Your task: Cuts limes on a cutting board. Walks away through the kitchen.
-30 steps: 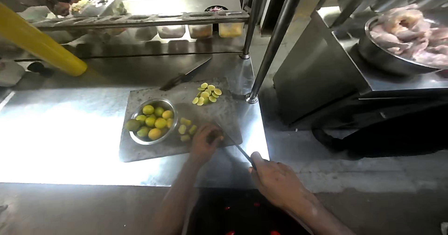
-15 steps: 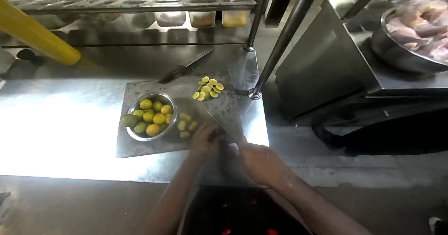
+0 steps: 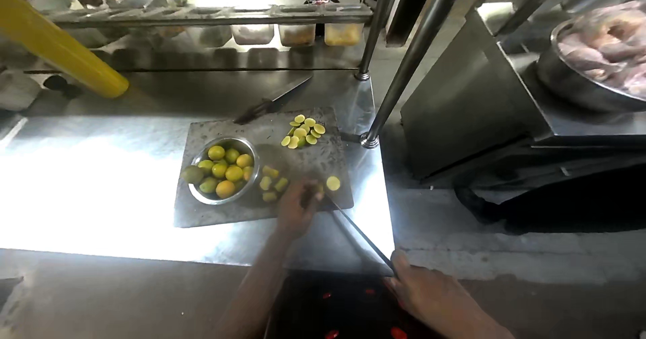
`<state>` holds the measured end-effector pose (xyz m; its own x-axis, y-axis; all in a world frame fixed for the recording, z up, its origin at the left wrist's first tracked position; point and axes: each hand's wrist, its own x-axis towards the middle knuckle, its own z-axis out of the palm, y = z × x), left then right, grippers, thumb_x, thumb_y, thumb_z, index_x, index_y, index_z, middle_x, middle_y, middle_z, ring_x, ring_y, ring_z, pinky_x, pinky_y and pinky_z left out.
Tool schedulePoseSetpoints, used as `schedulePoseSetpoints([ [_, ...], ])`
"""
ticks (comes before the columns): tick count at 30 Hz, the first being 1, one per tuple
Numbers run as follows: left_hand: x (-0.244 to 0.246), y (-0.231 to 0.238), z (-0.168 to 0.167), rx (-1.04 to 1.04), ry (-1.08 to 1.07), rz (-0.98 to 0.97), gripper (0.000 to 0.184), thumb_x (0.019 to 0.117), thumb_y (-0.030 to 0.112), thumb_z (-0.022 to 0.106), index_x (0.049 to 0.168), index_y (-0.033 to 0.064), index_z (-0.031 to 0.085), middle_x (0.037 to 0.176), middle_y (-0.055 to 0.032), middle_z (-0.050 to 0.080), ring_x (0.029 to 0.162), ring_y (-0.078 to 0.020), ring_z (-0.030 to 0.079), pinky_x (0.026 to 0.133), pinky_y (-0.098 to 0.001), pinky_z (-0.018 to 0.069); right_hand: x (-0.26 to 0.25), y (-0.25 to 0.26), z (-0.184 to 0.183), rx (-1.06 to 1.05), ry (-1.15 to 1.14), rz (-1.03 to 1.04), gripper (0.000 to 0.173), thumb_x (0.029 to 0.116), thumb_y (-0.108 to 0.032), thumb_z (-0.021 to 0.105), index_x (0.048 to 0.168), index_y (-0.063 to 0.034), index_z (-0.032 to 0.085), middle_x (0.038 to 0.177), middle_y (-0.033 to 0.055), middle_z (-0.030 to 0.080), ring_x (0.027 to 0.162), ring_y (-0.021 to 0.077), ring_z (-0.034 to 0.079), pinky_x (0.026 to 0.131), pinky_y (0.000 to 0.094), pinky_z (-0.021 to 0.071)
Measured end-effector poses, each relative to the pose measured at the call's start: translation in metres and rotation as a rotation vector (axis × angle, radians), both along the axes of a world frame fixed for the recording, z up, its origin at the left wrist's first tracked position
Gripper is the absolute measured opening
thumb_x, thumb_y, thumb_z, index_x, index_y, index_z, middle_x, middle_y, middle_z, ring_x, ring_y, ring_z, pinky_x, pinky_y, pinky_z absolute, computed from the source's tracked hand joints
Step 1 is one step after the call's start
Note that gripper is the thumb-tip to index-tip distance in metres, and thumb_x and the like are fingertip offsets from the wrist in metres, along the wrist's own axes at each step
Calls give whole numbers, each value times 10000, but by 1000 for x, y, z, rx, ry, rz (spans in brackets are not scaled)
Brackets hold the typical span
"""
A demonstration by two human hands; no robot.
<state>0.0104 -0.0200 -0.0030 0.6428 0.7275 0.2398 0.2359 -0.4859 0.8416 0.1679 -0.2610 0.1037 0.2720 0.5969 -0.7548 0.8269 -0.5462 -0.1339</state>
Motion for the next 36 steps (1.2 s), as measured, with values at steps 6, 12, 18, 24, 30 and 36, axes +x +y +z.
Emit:
schedulePoseSetpoints([
  [6, 2, 3, -12, 121, -51, 15, 286, 1007, 301, 577, 1162, 98, 706, 1263, -59, 650, 1134, -140, 642, 958, -363, 573, 22, -23, 20, 161, 146, -77, 426, 1046, -455, 493, 1300, -114, 515, 858, 177, 675, 833, 419, 697, 709, 604, 551],
  [12, 3, 2, -8, 68, -92, 33, 243, 974, 271, 683, 1145, 99, 671, 1081, -9, 711, 922, -90, 696, 828, -298, 612, 6, 22, 11, 267, 98, -105, 375, 1072, -424, 427, 1274, -116, 499, 878, 144, 663, 858, 382, 695, 743, 562, 553],
  [18, -1, 6, -10, 129, -72, -10, 176, 983, 253, 672, 1096, 131, 729, 1141, -14, 647, 975, -88, 658, 844, -277, 602, -5, 44, 11, 241, 29, -11, 352, 1085, -382, 391, 1286, -110, 488, 921, 160, 675, 896, 394, 705, 752, 564, 556],
  [24, 1, 2, -7, 143, -37, -2, 181, 992, 224, 649, 1106, 110, 730, 1125, -38, 645, 910, -86, 659, 798, -271, 599, -6, 48, 23, 181, -30, 59, 352, 1093, -370, 370, 1283, -95, 483, 923, 171, 674, 885, 406, 709, 732, 558, 562],
  [30, -1, 2, -7, 202, -44, -1, 173, 963, 137, 665, 1092, 42, 729, 1128, -95, 675, 957, -135, 679, 852, -305, 598, -10, 102, 12, 202, 43, 42, 319, 1093, -331, 413, 1320, -111, 459, 953, 136, 679, 910, 353, 711, 773, 527, 565],
  [36, 0, 5, -6, 214, -37, -28, 158, 982, 180, 663, 1067, 67, 732, 1118, -76, 679, 965, -128, 684, 847, -313, 610, -18, 143, -2, 231, -3, 15, 332, 1017, -269, 571, 1300, -137, 459, 933, 99, 681, 842, 311, 715, 716, 504, 580],
])
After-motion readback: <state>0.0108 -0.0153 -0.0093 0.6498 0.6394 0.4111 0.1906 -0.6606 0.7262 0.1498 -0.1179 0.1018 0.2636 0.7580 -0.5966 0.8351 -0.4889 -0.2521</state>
